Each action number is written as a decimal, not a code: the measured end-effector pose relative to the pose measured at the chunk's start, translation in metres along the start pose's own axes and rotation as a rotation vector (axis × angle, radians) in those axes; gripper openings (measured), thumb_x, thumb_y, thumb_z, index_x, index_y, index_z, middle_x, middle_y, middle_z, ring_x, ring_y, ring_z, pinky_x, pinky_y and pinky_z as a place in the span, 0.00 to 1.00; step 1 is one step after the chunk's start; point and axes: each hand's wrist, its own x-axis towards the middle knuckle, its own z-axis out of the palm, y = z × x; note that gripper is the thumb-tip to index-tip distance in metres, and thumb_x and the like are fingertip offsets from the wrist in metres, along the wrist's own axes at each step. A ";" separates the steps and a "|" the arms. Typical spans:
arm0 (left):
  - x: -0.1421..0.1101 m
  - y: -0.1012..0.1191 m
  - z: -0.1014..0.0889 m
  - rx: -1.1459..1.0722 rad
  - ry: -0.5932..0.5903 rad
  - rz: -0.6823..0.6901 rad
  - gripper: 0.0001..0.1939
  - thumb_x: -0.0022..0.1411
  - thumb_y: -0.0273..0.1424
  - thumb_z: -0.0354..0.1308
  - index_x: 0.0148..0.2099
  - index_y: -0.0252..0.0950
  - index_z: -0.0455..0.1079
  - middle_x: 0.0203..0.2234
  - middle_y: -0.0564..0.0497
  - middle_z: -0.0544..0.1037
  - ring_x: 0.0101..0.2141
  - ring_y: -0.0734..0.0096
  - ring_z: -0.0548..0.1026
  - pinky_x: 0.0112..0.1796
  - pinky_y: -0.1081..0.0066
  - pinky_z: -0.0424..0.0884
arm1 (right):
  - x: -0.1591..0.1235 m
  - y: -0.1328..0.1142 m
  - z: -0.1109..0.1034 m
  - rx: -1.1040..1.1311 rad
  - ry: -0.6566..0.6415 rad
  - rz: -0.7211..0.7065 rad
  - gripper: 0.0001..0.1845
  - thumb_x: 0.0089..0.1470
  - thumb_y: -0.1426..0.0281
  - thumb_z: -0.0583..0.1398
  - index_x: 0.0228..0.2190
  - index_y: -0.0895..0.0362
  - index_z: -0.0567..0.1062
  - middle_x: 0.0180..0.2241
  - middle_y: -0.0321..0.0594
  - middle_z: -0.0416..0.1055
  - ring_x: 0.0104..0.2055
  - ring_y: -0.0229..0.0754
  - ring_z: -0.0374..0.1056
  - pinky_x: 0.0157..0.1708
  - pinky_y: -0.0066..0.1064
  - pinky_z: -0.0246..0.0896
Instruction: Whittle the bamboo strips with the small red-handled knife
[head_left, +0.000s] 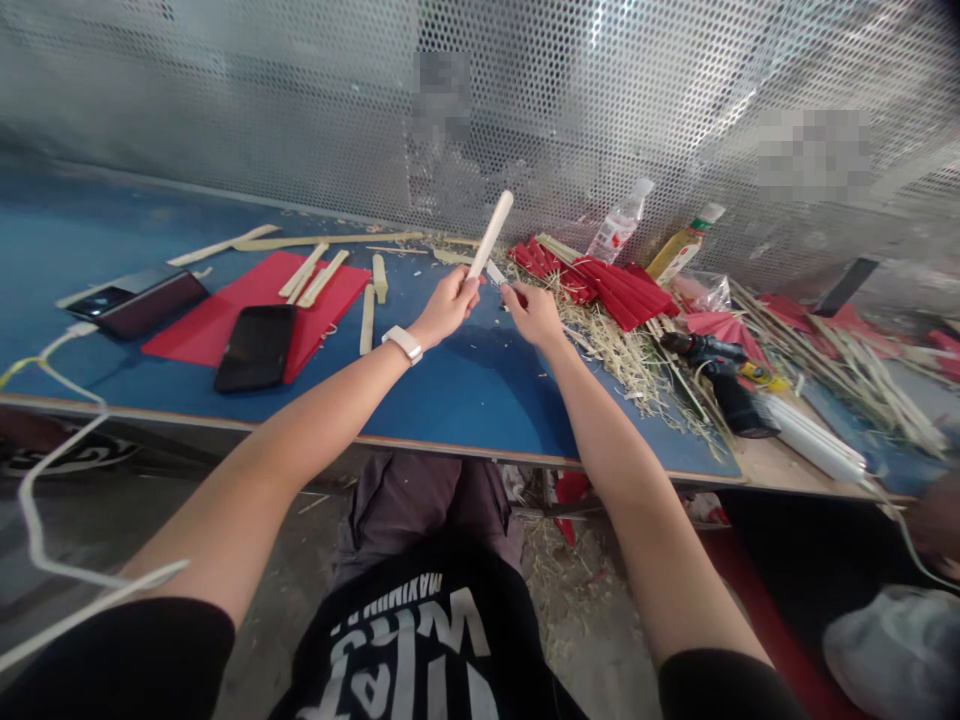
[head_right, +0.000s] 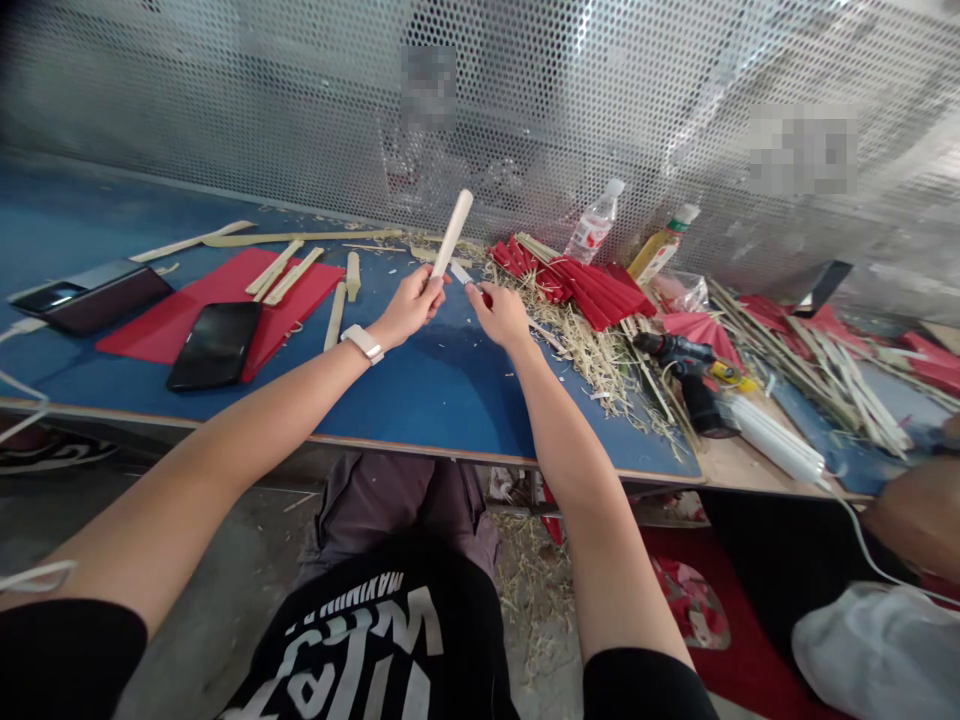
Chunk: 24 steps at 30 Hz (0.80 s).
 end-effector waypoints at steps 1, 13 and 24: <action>0.000 0.001 0.000 -0.014 0.016 -0.020 0.07 0.87 0.34 0.52 0.50 0.41 0.65 0.27 0.59 0.68 0.22 0.79 0.61 0.26 0.75 0.61 | 0.000 -0.001 0.000 0.000 0.028 0.020 0.39 0.80 0.35 0.49 0.33 0.51 0.77 0.27 0.42 0.71 0.33 0.51 0.69 0.38 0.42 0.56; 0.002 0.000 0.003 -0.076 0.010 -0.036 0.06 0.85 0.36 0.57 0.52 0.43 0.62 0.29 0.59 0.68 0.22 0.78 0.59 0.26 0.73 0.58 | -0.003 -0.002 -0.001 -0.031 -0.027 -0.038 0.31 0.80 0.43 0.54 0.31 0.50 0.75 0.26 0.38 0.69 0.32 0.48 0.66 0.40 0.41 0.57; 0.005 -0.012 -0.004 0.119 0.003 0.107 0.02 0.79 0.28 0.58 0.50 0.40 0.67 0.29 0.57 0.68 0.28 0.73 0.68 0.32 0.71 0.65 | -0.001 -0.002 -0.003 -0.031 -0.078 -0.082 0.29 0.78 0.47 0.57 0.27 0.50 0.67 0.28 0.40 0.70 0.33 0.48 0.67 0.40 0.41 0.55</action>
